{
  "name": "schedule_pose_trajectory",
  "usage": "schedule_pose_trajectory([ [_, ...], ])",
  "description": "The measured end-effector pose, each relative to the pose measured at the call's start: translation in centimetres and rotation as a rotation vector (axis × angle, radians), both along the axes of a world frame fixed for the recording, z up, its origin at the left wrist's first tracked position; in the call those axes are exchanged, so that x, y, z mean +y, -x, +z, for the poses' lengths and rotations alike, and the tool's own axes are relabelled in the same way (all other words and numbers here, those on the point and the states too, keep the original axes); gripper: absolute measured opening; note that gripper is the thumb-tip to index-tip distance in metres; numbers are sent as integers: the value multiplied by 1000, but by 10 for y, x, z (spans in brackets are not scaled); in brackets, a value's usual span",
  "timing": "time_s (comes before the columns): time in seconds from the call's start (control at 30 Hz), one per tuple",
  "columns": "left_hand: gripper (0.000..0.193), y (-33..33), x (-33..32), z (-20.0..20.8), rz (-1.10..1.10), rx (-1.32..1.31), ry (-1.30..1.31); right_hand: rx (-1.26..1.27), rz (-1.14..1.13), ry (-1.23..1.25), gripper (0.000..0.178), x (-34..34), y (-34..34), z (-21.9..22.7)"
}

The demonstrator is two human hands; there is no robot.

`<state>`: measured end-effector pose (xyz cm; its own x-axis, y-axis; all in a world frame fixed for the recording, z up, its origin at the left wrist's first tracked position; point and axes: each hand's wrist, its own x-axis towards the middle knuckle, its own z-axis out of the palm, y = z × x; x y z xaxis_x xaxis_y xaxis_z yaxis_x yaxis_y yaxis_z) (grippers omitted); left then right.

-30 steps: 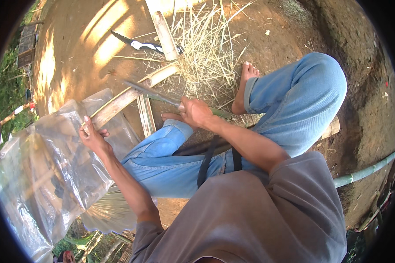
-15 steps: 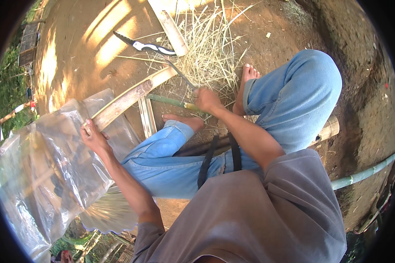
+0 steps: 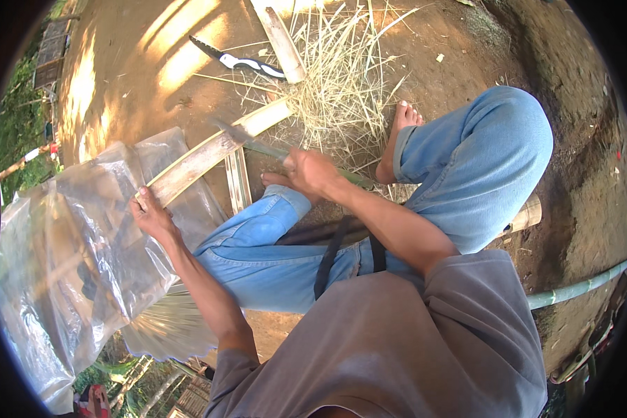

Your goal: The person sits on the ground and uses a knife to shave the outer layer off a piece of bamboo. They hold the bamboo with one hand and scrape the blade along its length to remove the green skin, revealing the lighter wood underneath.

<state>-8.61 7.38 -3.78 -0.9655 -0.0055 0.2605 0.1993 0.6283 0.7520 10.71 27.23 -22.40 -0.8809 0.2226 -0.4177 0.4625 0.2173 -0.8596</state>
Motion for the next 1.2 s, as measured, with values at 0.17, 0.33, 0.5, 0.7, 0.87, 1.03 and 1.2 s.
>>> schedule_pose_trajectory([
  [0.17, 37, -3, 1, 0, 9, 22, 46, -112, -64, -89, 21, 18, -10, -46],
  [0.33, 37, -2, 4, -1, 16, 9, 43, -20, 6, -206, 20, 9, -1, -43],
  [0.5, 34, 7, -22, -6, -6, 72, 26, -338, -186, -127, 30, 41, -19, -71],
  [0.7, 32, 14, -23, 20, 42, -98, -73, -272, -318, 223, 24, 25, -7, -63],
  [0.87, 35, 16, -4, 20, -47, -253, -214, -274, -379, 429, 22, 27, -9, -63],
  [1.03, 60, 7, 0, 29, -355, -348, -475, -205, -375, 413, 19, 22, -11, -47],
  [1.2, 66, 14, 4, 19, -422, -214, -349, -131, -277, 275, 17, 18, -10, -33],
])
